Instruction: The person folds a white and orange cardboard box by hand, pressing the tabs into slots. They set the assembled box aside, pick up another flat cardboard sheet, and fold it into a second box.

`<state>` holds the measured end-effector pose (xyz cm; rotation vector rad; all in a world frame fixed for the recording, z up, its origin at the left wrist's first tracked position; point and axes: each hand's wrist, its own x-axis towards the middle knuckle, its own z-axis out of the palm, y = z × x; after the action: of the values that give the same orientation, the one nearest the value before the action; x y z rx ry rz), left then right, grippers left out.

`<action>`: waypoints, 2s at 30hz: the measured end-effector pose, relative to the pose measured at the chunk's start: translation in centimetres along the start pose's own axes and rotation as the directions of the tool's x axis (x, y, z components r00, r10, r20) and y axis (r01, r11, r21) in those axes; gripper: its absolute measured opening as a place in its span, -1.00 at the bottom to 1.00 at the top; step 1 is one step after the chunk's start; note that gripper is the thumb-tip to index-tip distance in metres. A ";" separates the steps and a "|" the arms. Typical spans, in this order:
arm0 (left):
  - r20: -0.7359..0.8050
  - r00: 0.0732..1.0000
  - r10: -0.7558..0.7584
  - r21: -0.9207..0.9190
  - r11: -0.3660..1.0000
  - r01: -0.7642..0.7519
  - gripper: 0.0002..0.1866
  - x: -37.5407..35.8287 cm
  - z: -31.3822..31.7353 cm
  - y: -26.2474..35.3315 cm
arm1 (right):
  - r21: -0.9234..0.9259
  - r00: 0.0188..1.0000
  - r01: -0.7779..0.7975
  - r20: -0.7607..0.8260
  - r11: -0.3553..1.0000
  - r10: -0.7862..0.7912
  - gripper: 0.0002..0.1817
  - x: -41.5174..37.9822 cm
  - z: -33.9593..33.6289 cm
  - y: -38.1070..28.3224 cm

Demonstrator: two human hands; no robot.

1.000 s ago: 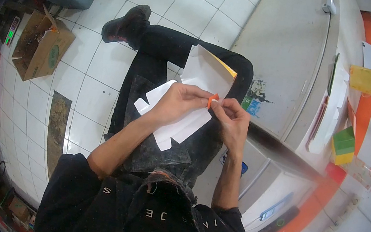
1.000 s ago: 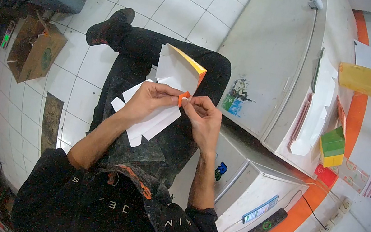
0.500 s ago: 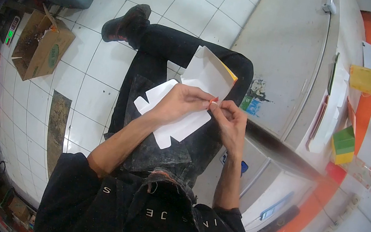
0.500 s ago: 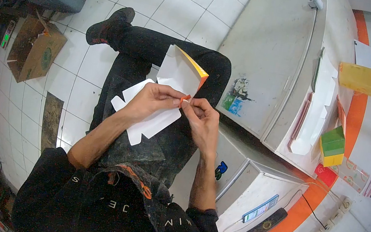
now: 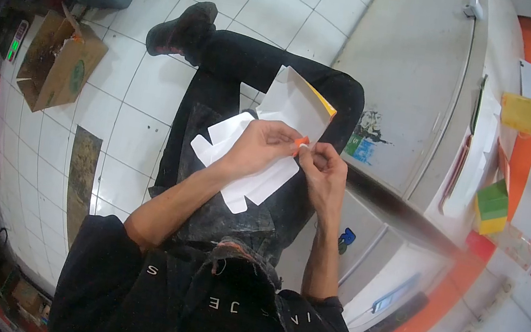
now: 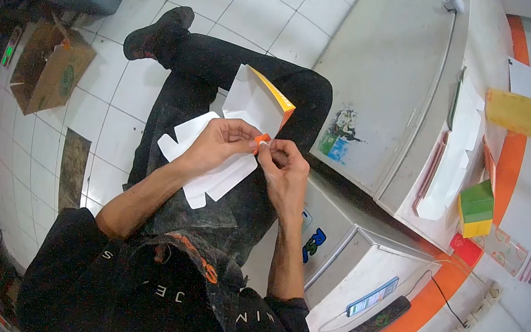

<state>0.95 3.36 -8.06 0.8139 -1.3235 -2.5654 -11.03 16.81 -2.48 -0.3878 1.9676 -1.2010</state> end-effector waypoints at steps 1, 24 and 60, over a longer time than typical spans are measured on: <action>0.000 1.000 -0.001 -0.001 1.000 0.001 -0.75 0.0 -0.1 -0.1 | -0.032 1.000 -0.007 0.006 0.999 0.007 -0.80 0.0 0.0 -0.1; -0.001 0.999 -0.052 0.059 0.997 0.052 -0.74 -0.4 -1.3 -0.3 | -0.155 0.998 0.032 0.056 0.987 -0.024 -0.74 0.1 -0.2 -0.4; -0.052 0.993 -0.108 0.080 0.991 0.112 -0.73 -1.0 -1.0 -0.1 | -0.143 1.000 -0.014 0.009 0.990 0.016 -0.75 0.1 0.0 0.3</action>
<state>2.33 3.03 -8.25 0.9828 -1.4167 -2.5701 -11.09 16.90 -2.74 -0.4502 2.0511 -1.0492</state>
